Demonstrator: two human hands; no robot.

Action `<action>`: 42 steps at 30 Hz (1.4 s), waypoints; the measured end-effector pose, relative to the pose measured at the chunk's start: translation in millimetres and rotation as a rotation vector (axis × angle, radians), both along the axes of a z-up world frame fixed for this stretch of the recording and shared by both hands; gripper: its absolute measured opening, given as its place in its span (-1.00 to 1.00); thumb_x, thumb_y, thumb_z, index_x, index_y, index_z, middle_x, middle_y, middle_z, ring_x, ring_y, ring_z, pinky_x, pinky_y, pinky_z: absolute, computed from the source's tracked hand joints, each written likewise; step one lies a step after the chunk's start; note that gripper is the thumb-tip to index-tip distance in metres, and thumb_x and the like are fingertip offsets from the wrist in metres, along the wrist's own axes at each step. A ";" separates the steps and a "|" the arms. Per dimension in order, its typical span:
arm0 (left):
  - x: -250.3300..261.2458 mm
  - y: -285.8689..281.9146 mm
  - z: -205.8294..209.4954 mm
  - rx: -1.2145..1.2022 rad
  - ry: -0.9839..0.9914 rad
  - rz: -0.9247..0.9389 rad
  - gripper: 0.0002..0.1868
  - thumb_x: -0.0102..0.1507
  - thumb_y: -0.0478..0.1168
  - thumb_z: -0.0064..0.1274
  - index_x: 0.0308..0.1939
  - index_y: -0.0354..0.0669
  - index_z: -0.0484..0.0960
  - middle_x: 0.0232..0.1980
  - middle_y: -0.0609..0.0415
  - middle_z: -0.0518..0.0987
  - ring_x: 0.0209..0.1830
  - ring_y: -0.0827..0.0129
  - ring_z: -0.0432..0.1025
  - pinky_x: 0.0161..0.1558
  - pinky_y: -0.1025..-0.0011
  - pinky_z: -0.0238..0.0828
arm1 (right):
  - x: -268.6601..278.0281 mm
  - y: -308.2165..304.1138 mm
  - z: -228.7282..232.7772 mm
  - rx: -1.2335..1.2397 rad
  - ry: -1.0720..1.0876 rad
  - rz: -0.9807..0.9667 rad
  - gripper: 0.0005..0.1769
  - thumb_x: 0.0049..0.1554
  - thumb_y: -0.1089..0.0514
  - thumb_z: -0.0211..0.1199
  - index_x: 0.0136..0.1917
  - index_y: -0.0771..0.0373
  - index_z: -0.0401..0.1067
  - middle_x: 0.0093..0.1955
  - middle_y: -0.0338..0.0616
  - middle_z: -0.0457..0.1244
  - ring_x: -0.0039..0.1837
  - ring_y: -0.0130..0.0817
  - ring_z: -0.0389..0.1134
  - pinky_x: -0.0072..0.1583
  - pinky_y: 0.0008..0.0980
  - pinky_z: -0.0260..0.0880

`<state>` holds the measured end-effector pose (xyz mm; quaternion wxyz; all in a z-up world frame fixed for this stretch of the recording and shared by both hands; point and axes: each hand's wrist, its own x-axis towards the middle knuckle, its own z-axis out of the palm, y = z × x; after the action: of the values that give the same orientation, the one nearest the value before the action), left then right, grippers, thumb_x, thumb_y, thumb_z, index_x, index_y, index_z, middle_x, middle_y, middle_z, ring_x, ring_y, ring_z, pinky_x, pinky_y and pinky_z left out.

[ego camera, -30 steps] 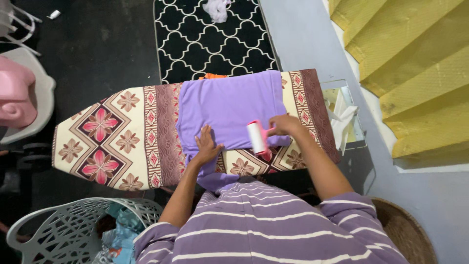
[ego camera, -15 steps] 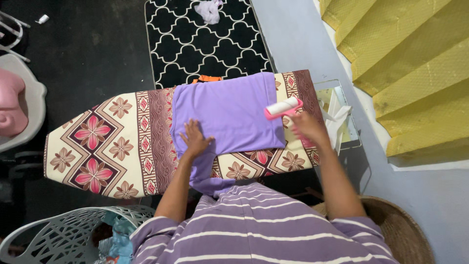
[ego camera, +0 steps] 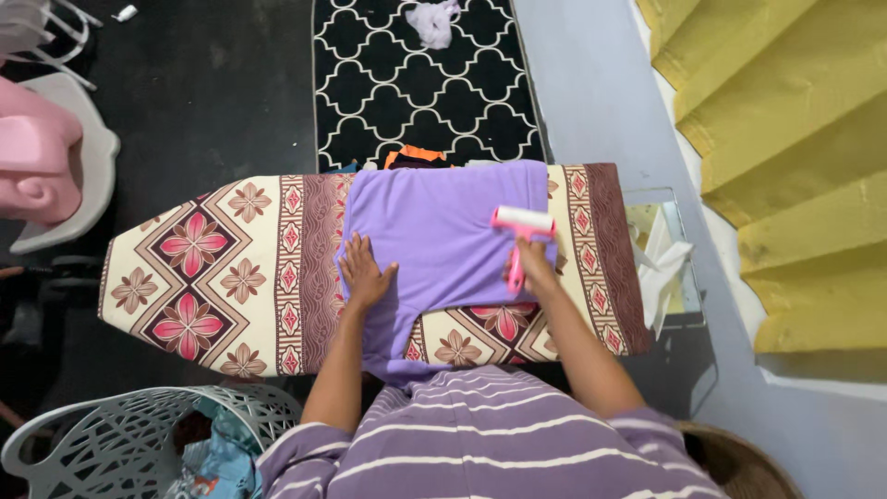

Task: The person uses a lint roller on a purple t-shirt laid on an ironing board, then folds it and places it in a basket. The person repeats the process with a blue t-shirt, rolling it and folding it before placing it in the basket.

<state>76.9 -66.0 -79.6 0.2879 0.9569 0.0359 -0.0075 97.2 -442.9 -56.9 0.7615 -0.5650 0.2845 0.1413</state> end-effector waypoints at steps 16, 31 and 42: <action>-3.9 0.8 -5.8 0.000 -0.020 0.022 0.10 0.23 0.22 0.10 0.60 -0.27 -0.14 0.69 -0.19 -0.27 0.69 -0.05 -0.48 0.54 -0.10 -0.68 | 87.3 -15.9 94.6 -0.401 -0.432 -0.259 -0.74 0.33 -0.05 0.02 0.02 0.13 0.08 -0.25 -0.27 0.20 -0.42 -0.56 0.18 -0.45 -0.46 0.24; -81.3 -2.6 105.9 0.074 -0.189 -0.002 -0.27 0.11 -0.01 0.31 0.29 -0.18 0.43 0.42 -0.30 0.18 0.48 -0.19 -0.03 0.44 -0.10 -0.14 | -96.3 -12.7 40.4 -1.111 -0.112 -0.021 -0.21 -0.08 -0.08 0.61 0.24 0.38 0.38 0.25 0.12 0.15 0.26 -0.06 0.20 0.22 -0.10 0.24; -71.4 19.4 76.3 -0.433 -0.161 0.251 -0.19 0.15 -0.36 0.28 0.41 -0.23 0.20 0.33 -0.45 0.40 0.35 -0.20 0.35 0.32 0.06 0.25 | -98.2 -67.5 29.2 -1.209 -0.328 0.278 -0.52 -0.20 0.24 0.47 0.04 0.29 0.50 0.02 0.10 0.34 0.09 0.09 0.40 0.17 -0.05 0.38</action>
<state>5.5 -46.5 -3.2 0.4867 0.8585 0.1290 0.0971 -1.0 -510.4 -27.7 0.3167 -0.9405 0.1177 -0.0350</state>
